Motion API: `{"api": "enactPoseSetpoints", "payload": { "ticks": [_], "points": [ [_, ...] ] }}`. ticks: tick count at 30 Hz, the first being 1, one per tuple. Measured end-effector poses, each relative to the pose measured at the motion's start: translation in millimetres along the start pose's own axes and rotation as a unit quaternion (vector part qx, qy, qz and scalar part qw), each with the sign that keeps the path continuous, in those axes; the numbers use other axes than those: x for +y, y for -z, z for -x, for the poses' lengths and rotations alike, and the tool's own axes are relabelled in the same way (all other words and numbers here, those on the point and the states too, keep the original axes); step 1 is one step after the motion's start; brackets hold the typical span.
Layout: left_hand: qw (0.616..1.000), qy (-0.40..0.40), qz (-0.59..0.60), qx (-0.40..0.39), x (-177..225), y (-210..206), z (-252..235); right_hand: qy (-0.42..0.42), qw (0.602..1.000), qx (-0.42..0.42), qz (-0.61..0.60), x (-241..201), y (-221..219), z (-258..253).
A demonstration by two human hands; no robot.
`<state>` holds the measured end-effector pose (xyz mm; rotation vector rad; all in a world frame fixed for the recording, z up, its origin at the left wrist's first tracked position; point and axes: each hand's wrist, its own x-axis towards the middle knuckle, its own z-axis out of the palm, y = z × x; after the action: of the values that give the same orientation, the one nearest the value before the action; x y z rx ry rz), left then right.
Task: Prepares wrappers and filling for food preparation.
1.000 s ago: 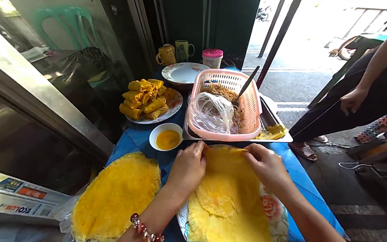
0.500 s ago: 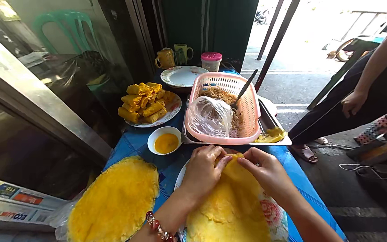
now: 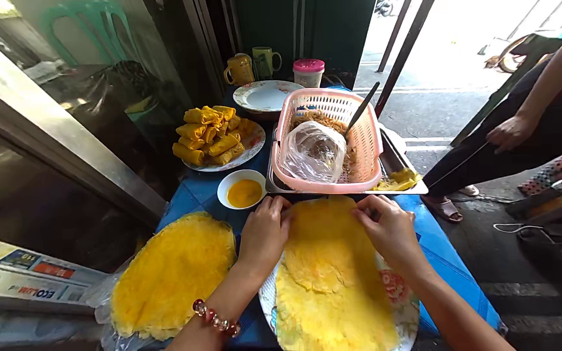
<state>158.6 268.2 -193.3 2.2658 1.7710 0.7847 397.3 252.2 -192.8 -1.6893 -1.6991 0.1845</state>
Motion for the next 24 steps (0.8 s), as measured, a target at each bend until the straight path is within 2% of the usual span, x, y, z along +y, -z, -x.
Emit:
{"api": "enactPoseSetpoints", "payload": {
  "ticks": [5, 11, 15, 17, 20, 22, 24],
  "points": [
    [1.0, -0.017, -0.003, 0.02, 1.8, 1.1, -1.7, 0.012, 0.999, -0.017, 0.039, -1.0, 9.0, 2.6],
    [0.999, -0.014, -0.016, 0.029, 2.6, 3.5, -1.6, -0.04, 0.991, -0.12, 0.054, -16.1, 27.4, 3.9],
    [0.997, -0.035, -0.042, 0.051, 2.6, 6.0, 2.8, 0.031, 0.992, -0.055, 0.106, -10.6, 25.5, 10.8],
    [0.995, -0.084, -0.033, 0.045, 7.5, 14.1, 14.0, 0.083, 0.989, -0.029, 0.116, -10.2, 32.8, 18.9],
    [0.977, -0.193, 0.057, -0.076, 16.5, 32.2, 55.1, 0.172, 0.979, -0.086, 0.068, -10.6, 54.4, 48.4],
    [0.949, -0.245, 0.116, -0.161, 19.3, 40.3, 83.6, 0.207, 0.959, -0.187, 0.049, -13.4, 73.3, 72.7],
    [0.939, -0.252, 0.118, -0.201, 17.9, 44.5, 101.5, 0.205, 0.937, -0.271, 0.074, -18.9, 87.4, 87.7]
  ]
}}
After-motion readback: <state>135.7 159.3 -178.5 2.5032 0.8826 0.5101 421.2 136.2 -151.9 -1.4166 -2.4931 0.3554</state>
